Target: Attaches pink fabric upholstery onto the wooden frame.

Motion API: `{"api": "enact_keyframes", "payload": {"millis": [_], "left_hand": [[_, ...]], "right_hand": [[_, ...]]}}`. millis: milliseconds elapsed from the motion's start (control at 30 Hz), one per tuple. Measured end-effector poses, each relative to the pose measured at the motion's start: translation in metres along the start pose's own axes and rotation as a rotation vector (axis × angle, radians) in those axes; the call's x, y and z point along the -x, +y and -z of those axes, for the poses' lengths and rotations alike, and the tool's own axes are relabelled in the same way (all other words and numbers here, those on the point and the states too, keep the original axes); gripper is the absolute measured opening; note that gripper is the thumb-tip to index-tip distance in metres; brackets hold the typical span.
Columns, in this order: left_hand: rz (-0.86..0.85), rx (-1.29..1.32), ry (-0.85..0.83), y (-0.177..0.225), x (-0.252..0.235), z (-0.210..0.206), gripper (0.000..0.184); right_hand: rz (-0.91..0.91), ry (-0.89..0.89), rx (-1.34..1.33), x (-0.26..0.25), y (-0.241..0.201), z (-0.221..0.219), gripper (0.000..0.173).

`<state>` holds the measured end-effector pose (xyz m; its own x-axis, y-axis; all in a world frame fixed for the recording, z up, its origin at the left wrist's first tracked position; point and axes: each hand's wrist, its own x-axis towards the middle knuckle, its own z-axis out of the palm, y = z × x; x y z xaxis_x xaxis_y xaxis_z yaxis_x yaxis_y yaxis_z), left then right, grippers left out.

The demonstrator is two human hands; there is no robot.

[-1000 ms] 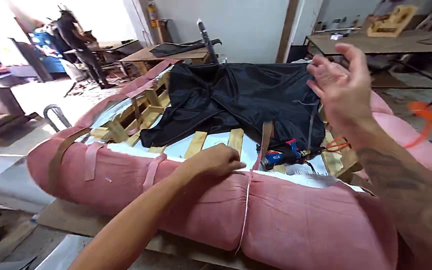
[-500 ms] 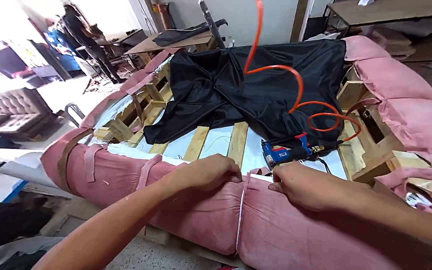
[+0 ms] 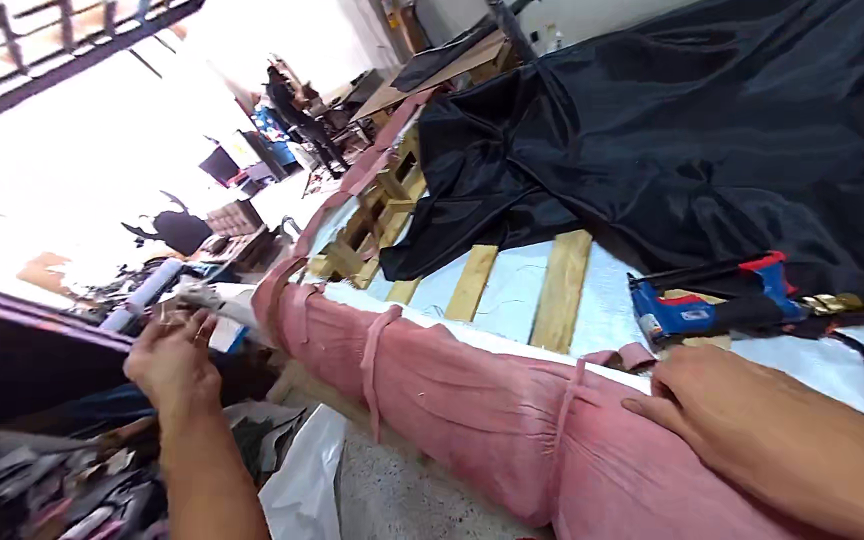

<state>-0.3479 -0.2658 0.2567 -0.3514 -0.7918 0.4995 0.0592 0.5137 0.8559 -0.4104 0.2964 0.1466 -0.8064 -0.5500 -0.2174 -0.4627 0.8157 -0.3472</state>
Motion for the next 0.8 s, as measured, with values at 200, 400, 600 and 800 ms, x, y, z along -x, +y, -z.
{"api": "enact_keyframes", "payload": {"millis": [200, 400, 600, 800], "left_hand": [[-0.137, -0.403, -0.042, -0.034, 0.054, 0.075, 0.041], [-0.582, -0.180, -1.063, 0.030, 0.170, -0.092, 0.032], [-0.772, -0.522, -1.825, 0.065, 0.229, -0.209, 0.037], [-0.867, -0.506, -1.960, 0.083, 0.237, -0.215, 0.023]], "right_hand": [[-0.034, -0.192, -0.022, -0.003, -0.025, 0.027, 0.068], [-0.153, -0.390, -0.039, -0.013, -0.020, 0.037, 0.070], [-0.108, -0.353, -0.119, -0.013, -0.009, 0.025, 0.064], [-0.117, -0.088, -0.075, 0.000, -0.026, 0.015, 0.046]]}}
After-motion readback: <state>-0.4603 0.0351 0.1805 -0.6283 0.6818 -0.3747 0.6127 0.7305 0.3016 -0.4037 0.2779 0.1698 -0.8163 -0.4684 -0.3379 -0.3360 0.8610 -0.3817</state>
